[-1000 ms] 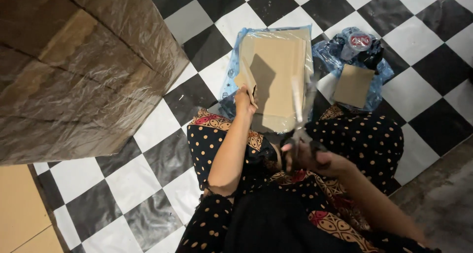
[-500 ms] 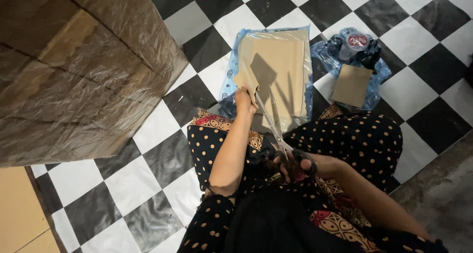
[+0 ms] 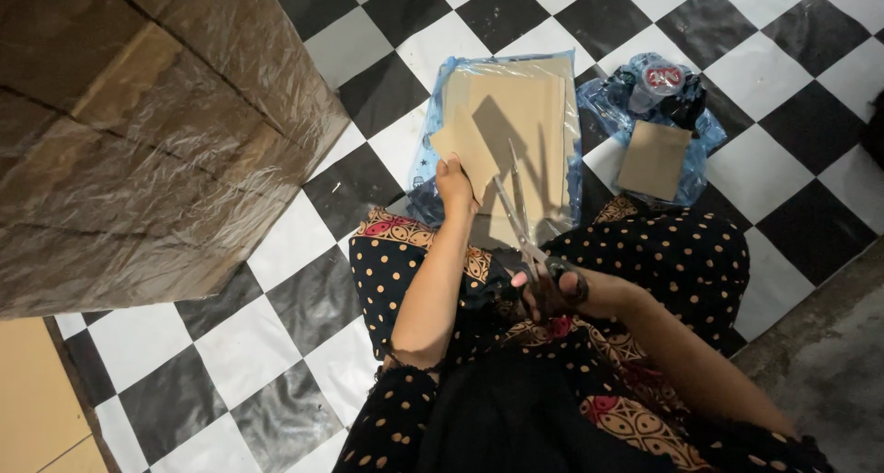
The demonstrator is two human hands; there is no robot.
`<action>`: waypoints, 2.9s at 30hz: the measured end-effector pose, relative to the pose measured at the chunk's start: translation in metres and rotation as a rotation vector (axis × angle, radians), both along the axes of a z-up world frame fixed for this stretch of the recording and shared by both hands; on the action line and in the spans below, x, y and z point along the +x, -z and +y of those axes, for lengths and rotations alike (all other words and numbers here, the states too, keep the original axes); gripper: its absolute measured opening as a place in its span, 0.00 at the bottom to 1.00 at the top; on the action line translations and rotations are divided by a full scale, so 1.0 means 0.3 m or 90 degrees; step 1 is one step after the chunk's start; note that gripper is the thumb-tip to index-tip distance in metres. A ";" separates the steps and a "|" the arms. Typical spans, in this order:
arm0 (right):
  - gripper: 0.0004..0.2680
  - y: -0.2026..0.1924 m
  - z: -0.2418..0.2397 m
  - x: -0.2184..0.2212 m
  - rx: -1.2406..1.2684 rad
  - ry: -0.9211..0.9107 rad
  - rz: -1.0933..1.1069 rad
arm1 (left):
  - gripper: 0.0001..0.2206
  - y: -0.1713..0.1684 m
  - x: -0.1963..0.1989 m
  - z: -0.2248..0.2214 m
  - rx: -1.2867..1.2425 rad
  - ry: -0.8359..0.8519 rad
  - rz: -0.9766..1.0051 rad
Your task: Cutting cardboard sheets with scissors and folding them into packaging inserts
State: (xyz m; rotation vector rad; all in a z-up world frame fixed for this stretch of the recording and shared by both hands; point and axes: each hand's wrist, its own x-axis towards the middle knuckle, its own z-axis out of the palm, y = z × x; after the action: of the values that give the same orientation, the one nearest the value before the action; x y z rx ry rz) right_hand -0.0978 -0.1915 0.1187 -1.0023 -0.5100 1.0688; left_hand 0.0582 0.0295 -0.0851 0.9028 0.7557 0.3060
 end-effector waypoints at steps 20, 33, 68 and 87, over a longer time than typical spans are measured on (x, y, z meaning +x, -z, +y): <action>0.32 0.283 -0.029 0.042 0.038 0.142 -0.015 | 0.11 -0.247 -0.080 -0.037 0.490 0.120 -0.019; 0.28 0.461 -0.036 0.029 -0.015 0.295 0.002 | 0.11 -0.350 -0.114 -0.049 0.524 0.133 -0.021; 0.21 0.462 0.040 0.105 0.021 0.419 -0.051 | 0.10 -0.397 -0.154 -0.086 0.595 0.266 -0.064; 0.24 0.449 0.048 0.157 -0.064 0.496 -0.024 | 0.09 -0.388 -0.164 -0.105 0.609 0.261 -0.062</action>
State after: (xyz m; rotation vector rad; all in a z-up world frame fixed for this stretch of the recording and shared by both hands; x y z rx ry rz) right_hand -0.0508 -0.1772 -0.0161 -1.1711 -0.0642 0.3780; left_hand 0.0090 -0.0020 0.0313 1.8956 0.2848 0.3438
